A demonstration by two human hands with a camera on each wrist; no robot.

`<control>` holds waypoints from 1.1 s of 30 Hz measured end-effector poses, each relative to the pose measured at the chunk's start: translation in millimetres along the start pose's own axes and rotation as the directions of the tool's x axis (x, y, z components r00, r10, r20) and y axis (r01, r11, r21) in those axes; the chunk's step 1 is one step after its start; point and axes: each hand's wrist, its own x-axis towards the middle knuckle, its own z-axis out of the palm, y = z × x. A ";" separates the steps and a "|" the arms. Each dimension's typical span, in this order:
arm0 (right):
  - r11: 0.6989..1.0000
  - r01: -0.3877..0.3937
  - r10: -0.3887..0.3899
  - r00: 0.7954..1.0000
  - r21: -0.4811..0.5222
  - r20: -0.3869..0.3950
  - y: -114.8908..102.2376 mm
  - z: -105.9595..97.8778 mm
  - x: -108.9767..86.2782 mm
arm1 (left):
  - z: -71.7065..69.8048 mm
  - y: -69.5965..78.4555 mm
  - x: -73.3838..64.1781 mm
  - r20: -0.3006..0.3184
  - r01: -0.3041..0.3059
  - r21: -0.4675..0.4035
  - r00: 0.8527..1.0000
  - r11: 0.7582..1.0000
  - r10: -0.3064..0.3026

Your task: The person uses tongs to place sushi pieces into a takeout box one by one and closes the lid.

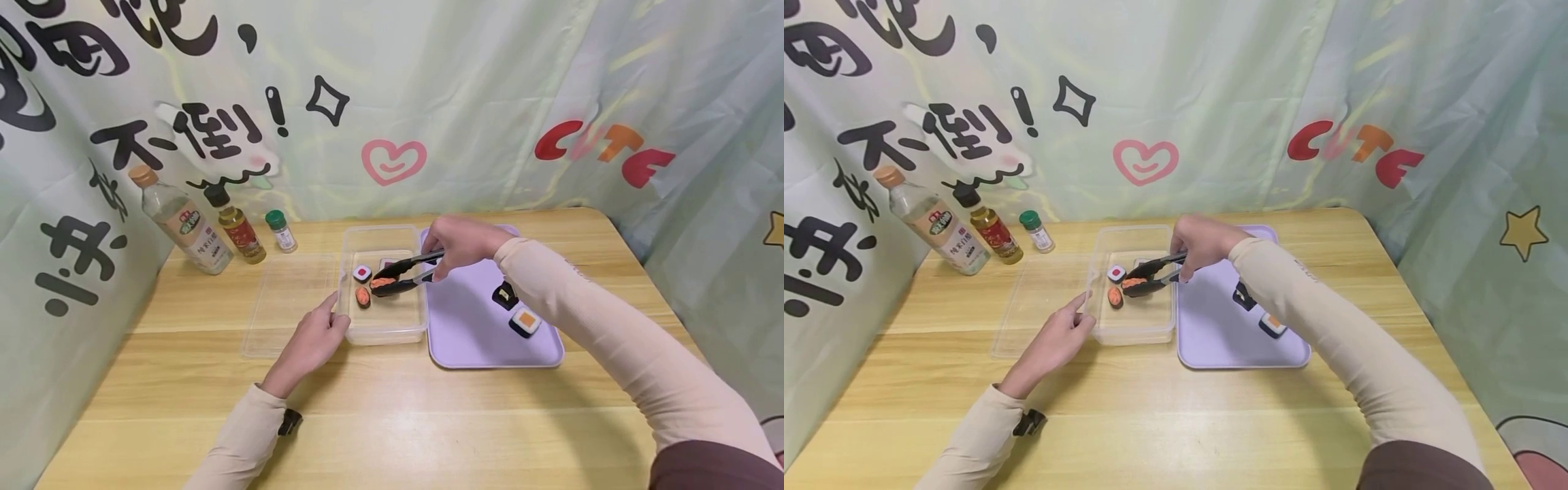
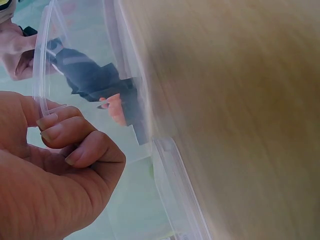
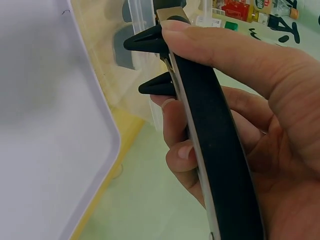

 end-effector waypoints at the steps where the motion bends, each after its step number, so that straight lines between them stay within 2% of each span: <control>1: 1.000 0.007 -0.007 1.000 -0.002 0.001 0.4 0.6 0.9 | 0.0 0.0 0.1 -0.001 0.000 0.001 1.000 1.000 0.000; 20: 0.999 -0.019 0.019 1.000 -0.033 0.017 -3.9 2.3 6.1 | -0.4 0.3 0.7 0.003 0.009 -0.001 1.000 1.000 -0.009; 27: 1.000 -0.021 0.021 0.999 -0.021 0.032 -2.2 0.7 4.6 | -0.4 0.5 0.3 0.006 0.010 0.000 1.000 1.000 -0.010; 33: 0.999 -0.042 0.041 0.999 0.025 0.010 1.9 -3.2 -2.5 | -0.8 0.7 0.1 0.009 0.015 -0.007 1.000 1.000 -0.014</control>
